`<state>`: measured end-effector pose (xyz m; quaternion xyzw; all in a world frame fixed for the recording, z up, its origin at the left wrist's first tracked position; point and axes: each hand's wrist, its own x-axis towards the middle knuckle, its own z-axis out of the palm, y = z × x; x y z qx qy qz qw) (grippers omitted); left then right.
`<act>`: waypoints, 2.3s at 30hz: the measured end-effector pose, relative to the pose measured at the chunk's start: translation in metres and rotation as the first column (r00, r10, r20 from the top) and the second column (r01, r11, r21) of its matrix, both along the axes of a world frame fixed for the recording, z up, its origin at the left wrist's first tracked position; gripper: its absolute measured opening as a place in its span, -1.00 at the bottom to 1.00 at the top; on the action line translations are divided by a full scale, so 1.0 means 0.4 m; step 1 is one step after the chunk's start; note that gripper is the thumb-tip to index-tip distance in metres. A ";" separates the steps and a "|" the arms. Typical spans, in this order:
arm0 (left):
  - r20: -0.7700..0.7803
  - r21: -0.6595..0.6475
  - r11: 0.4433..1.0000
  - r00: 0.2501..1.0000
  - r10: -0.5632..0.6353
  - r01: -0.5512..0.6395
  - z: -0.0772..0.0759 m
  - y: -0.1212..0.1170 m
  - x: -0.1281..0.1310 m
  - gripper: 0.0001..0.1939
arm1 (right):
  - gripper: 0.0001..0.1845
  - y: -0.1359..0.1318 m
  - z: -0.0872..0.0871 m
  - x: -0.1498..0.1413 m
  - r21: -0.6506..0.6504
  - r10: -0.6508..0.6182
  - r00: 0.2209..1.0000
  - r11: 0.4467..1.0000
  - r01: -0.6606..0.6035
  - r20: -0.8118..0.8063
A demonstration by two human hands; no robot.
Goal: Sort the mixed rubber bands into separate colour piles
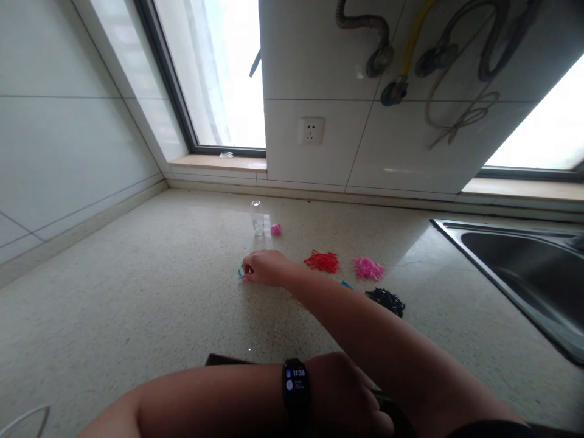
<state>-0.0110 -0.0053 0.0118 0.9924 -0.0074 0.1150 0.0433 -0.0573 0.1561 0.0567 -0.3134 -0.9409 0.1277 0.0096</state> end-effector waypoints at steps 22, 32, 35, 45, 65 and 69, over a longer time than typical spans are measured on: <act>0.015 -0.090 0.995 0.999 0.034 -0.033 0.020 -0.006 -0.009 -0.77 | -0.74 0.017 0.020 0.041 0.124 -0.022 0.999 0.992 0.018 0.026; 0.006 -0.071 0.997 1.000 0.026 -0.026 0.028 -0.003 -0.010 -0.79 | -0.74 0.014 0.010 0.060 0.169 -0.003 0.997 0.986 -0.011 0.079; 0.012 -0.051 0.998 1.000 0.027 -0.026 0.027 -0.001 -0.011 -0.83 | -0.76 0.015 0.007 0.064 0.158 0.006 0.999 0.987 -0.011 0.037; -0.015 -0.023 0.999 1.000 0.024 -0.024 0.033 -0.003 -0.010 -0.83 | -0.76 0.008 0.001 0.052 0.157 0.019 0.999 0.987 -0.024 0.035; -0.047 -0.064 0.998 0.999 0.006 -0.009 0.025 -0.001 -0.009 -0.82 | -0.83 0.026 -0.026 0.024 -0.021 0.006 0.993 1.000 -0.009 -0.116; -0.050 -0.068 0.997 0.999 0.018 -0.021 0.037 -0.002 -0.013 -0.85 | -0.85 0.029 -0.035 0.017 -0.104 -0.053 0.982 0.994 0.034 -0.184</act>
